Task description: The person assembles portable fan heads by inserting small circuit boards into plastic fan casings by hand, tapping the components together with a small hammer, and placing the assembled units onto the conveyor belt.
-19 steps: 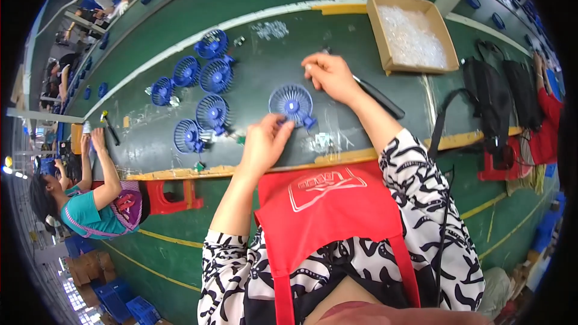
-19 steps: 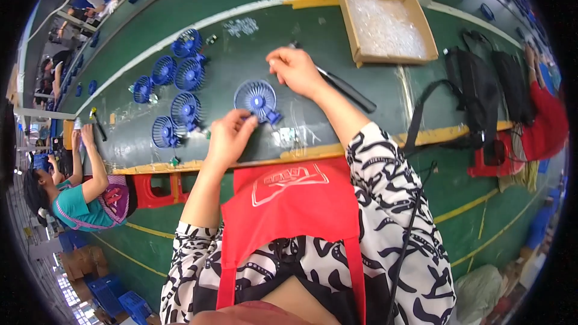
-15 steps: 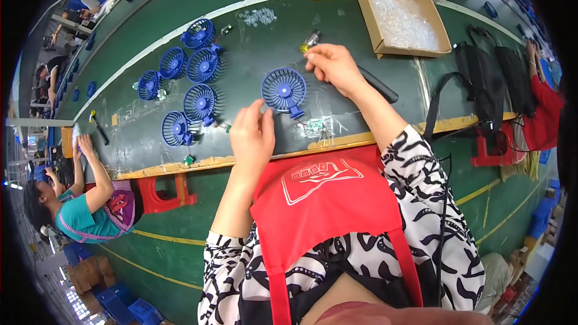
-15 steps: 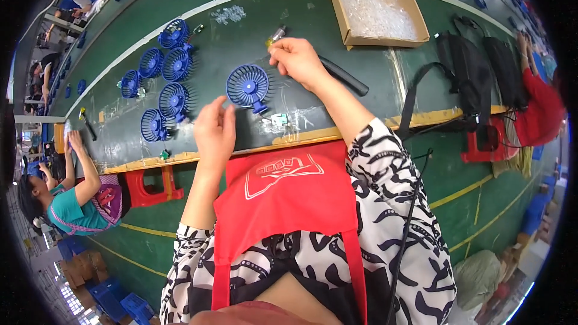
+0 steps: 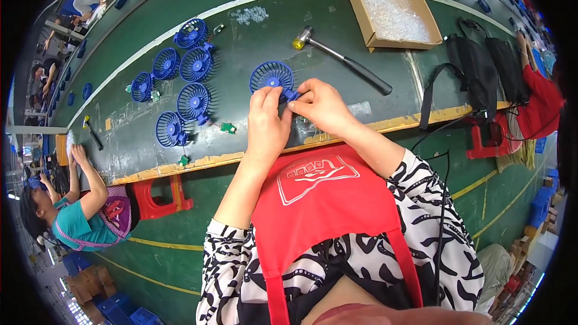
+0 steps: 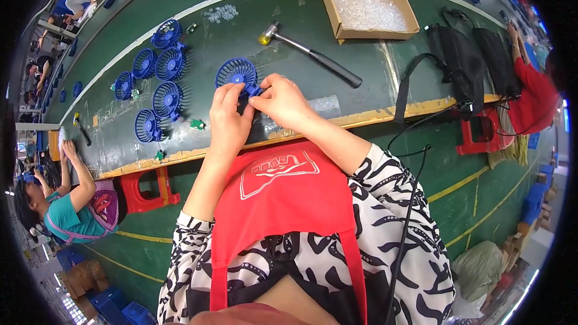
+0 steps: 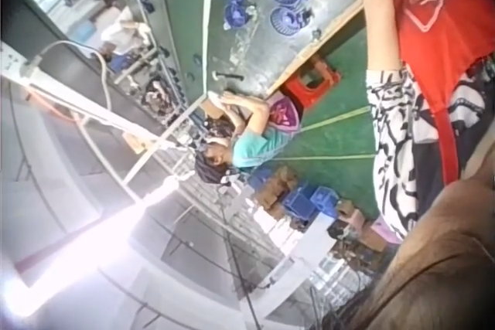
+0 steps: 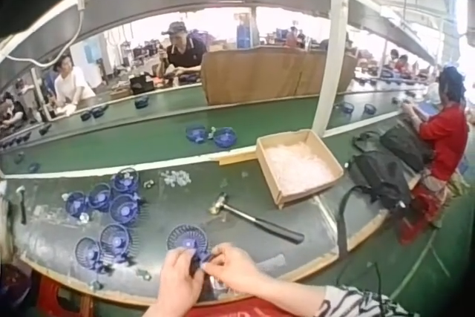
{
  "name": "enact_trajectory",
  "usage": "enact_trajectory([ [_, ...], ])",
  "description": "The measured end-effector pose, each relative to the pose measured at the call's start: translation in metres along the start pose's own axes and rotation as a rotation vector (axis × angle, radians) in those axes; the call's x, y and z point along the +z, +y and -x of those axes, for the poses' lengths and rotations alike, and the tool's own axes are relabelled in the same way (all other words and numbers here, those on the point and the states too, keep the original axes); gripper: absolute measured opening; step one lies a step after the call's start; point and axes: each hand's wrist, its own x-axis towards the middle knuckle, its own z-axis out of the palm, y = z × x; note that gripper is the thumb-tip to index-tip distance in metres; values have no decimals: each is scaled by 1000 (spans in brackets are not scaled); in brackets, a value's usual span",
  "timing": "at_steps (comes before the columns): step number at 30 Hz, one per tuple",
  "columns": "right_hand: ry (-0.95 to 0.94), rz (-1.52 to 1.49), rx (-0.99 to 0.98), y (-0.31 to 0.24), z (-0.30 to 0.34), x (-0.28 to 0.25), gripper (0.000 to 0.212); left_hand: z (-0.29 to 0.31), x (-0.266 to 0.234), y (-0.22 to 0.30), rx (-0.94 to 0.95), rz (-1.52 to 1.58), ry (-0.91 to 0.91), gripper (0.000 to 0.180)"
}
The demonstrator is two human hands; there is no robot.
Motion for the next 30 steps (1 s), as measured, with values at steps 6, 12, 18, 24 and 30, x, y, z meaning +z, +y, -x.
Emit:
enact_trajectory([
  [6,-154,51,86,-12,1,-5,28,-3,-8,-7,23,-74,52,45],
  [12,-131,-171,70,-9,-2,2,16,-3,-4,-7,-38,-46,43,52],
  [18,-143,7,18,-24,1,-2,11,-12,-11,-3,-136,9,65,54],
  [24,-130,131,-58,-32,0,-5,13,-16,-9,-2,-108,7,46,53],
  [30,-138,48,-48,-27,0,-5,14,-18,-11,-5,-109,44,34,51],
])
